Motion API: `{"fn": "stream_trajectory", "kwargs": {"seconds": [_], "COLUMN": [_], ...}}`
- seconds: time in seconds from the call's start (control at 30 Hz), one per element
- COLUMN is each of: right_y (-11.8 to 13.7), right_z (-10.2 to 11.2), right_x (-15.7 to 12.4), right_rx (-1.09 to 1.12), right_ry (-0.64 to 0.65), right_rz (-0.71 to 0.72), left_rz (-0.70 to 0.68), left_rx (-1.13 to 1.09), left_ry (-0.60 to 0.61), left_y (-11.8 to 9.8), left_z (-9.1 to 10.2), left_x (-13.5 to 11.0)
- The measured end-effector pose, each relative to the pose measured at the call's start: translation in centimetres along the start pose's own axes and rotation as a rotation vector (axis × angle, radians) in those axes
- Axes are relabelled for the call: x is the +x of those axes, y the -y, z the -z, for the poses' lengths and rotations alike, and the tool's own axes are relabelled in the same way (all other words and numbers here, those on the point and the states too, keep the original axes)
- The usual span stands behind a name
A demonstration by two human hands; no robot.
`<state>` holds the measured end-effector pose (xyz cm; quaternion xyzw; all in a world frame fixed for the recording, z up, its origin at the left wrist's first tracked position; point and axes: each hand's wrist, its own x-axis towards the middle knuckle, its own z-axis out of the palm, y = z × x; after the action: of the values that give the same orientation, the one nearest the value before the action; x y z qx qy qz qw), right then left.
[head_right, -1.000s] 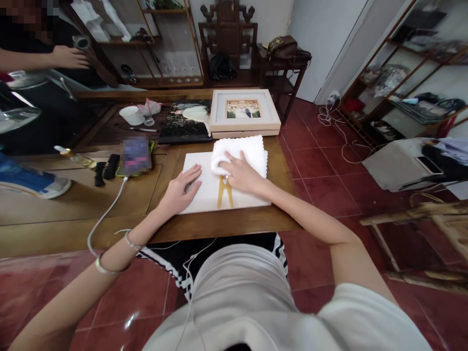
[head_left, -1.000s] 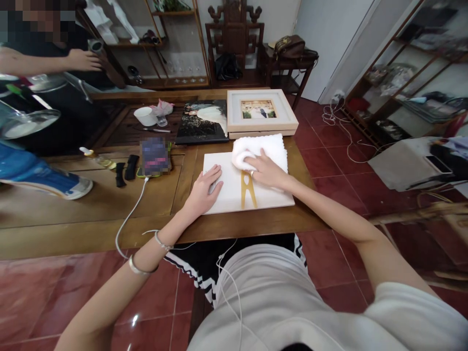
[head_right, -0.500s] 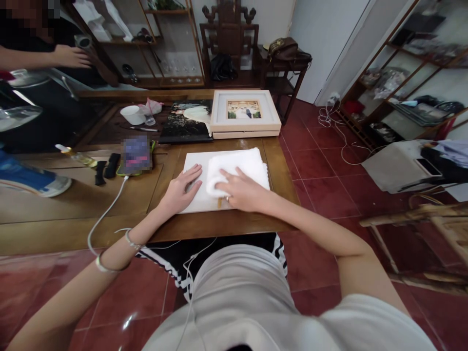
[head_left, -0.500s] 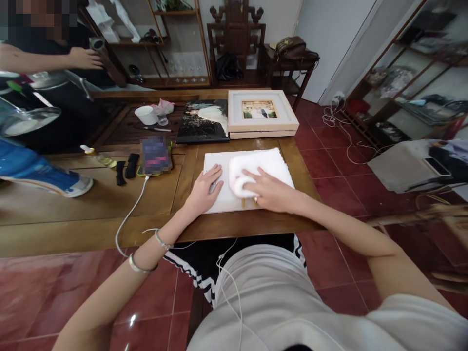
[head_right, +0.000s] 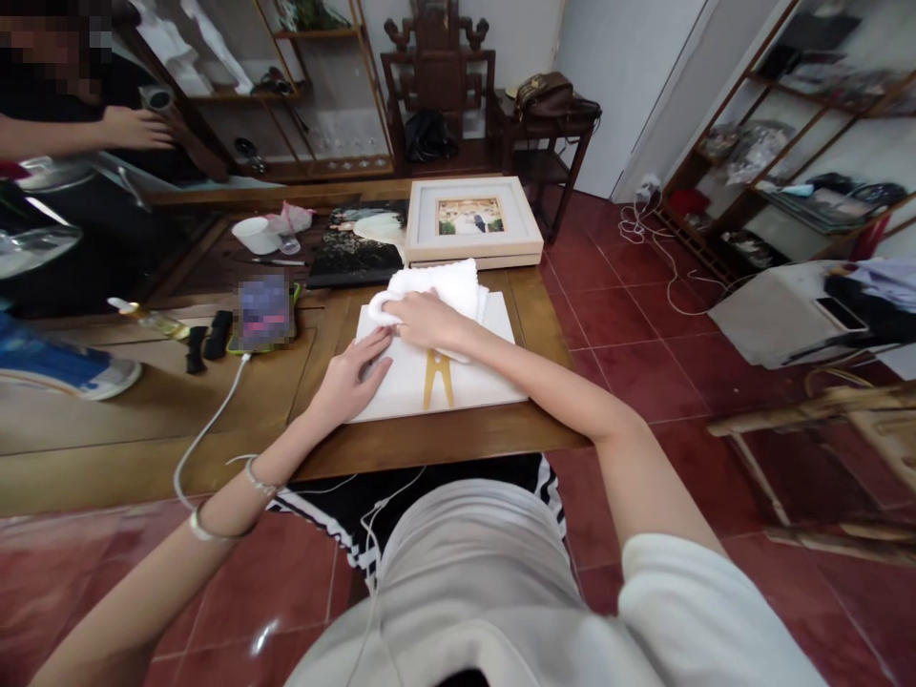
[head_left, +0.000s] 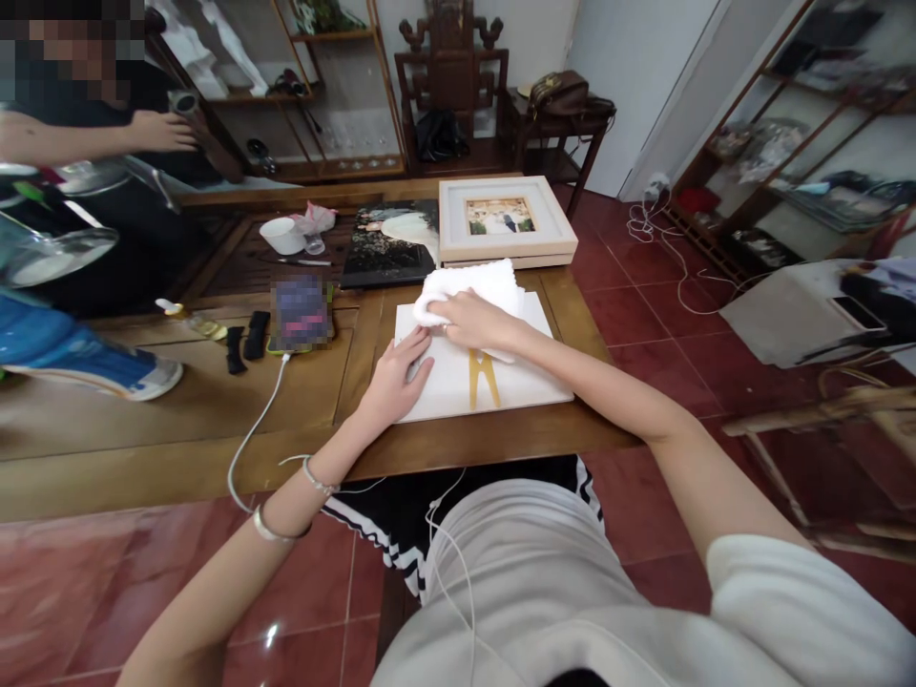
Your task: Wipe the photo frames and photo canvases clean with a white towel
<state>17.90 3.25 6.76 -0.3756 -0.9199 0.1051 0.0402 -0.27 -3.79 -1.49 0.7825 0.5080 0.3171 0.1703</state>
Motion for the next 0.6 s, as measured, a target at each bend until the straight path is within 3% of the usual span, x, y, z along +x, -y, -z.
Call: {"fn": "stream_trajectory", "kwargs": {"seconds": [0.1,0.37,0.47,0.6], "right_y": [-0.4,-4.6,-3.9,-1.2], "right_z": [0.1,2.0,2.5,2.8], "right_x": [-0.8,-5.9,-5.4,-1.8], "right_rx": [-0.011,-0.023,-0.038,-0.018], "right_ry": [-0.001,-0.001,0.041,0.086], "right_rz": [-0.050,-0.253,-0.276,-0.183], "left_rz": [-0.005,-0.007,-0.011,-0.008], "left_rx": [-0.002,-0.009,-0.005,-0.001], "left_ry": [0.002,-0.002,-0.006,0.002], "left_y": [0.0,-0.2,-0.2,0.0], "left_z": [0.0,-0.1,-0.1,-0.1], "left_x": [0.0,0.0,0.0,0.0]}}
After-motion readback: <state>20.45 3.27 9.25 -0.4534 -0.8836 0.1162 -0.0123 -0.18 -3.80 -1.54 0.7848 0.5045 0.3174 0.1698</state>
